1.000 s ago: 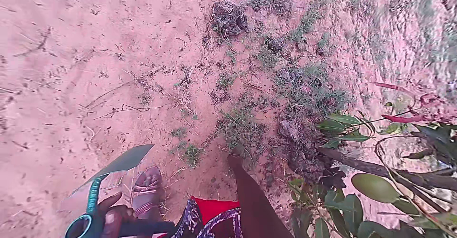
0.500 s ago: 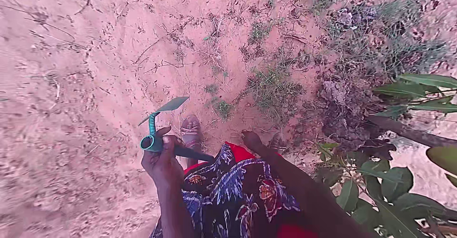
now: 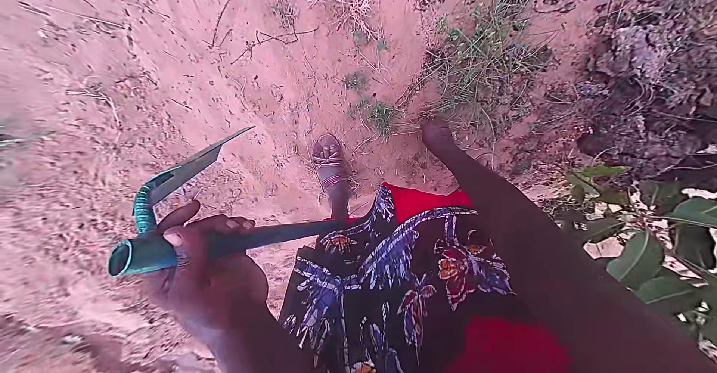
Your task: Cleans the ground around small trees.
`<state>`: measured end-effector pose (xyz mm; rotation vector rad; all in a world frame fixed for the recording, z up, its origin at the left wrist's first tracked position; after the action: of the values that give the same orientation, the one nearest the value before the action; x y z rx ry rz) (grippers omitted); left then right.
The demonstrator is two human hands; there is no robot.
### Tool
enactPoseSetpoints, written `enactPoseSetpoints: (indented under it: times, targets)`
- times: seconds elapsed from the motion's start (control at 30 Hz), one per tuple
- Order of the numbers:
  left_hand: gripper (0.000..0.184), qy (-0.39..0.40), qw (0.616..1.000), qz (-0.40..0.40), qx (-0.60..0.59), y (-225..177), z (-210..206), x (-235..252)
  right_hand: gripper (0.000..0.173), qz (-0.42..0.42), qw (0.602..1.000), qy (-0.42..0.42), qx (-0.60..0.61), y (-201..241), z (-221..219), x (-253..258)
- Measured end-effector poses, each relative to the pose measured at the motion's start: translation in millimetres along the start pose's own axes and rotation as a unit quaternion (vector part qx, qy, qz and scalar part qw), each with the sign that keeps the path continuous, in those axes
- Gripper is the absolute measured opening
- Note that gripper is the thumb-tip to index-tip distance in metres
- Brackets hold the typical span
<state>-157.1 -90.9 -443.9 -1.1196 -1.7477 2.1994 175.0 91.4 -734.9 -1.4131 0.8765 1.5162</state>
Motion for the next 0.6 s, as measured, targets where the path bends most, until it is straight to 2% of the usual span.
enactPoseSetpoints:
  times: [0.1,0.2,0.3,0.4,0.53,0.6]
  targets:
    - [0.025,0.005,1.000,-0.003,-0.019,-7.5,19.3,4.6,0.034,-0.034,0.999,-0.026,0.001,3.1,12.9,12.4]
    - [0.024,0.021,0.998,-0.014,-0.050,-15.1,24.2,13.1,0.036,-0.056,0.997,-0.051,0.026,0.0,10.2,22.6]
    - [0.025,0.038,0.998,-0.017,-0.049,-22.6,22.4,21.0,0.037,-0.022,0.998,0.014,0.051,3.6,2.4,27.9]
    - [0.024,0.057,0.997,-0.029,-0.044,-26.4,15.0,29.3,0.035,0.031,0.992,0.093,0.078,11.2,-40.6,21.3]
    - [0.020,0.079,0.996,-0.026,-0.045,-31.5,-3.9,44.4,0.039,0.165,0.954,0.243,-0.057,50.7,-99.7,-28.8]
    - [0.018,0.088,0.994,-0.025,-0.052,-34.2,-10.0,46.1,0.033,0.156,0.945,0.261,-0.123,63.4,-109.4,-48.7]
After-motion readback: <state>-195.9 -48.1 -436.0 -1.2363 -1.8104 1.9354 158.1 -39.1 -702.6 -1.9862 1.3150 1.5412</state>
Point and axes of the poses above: each hand's wrist, its own x-axis towards the middle knuckle, its own z-axis out of the back of the hand, y = z × x, the point moved 4 cm from there along x, towards the middle knuckle, and after that the axes turned 14 degrees about y, right-handed, at the moved point
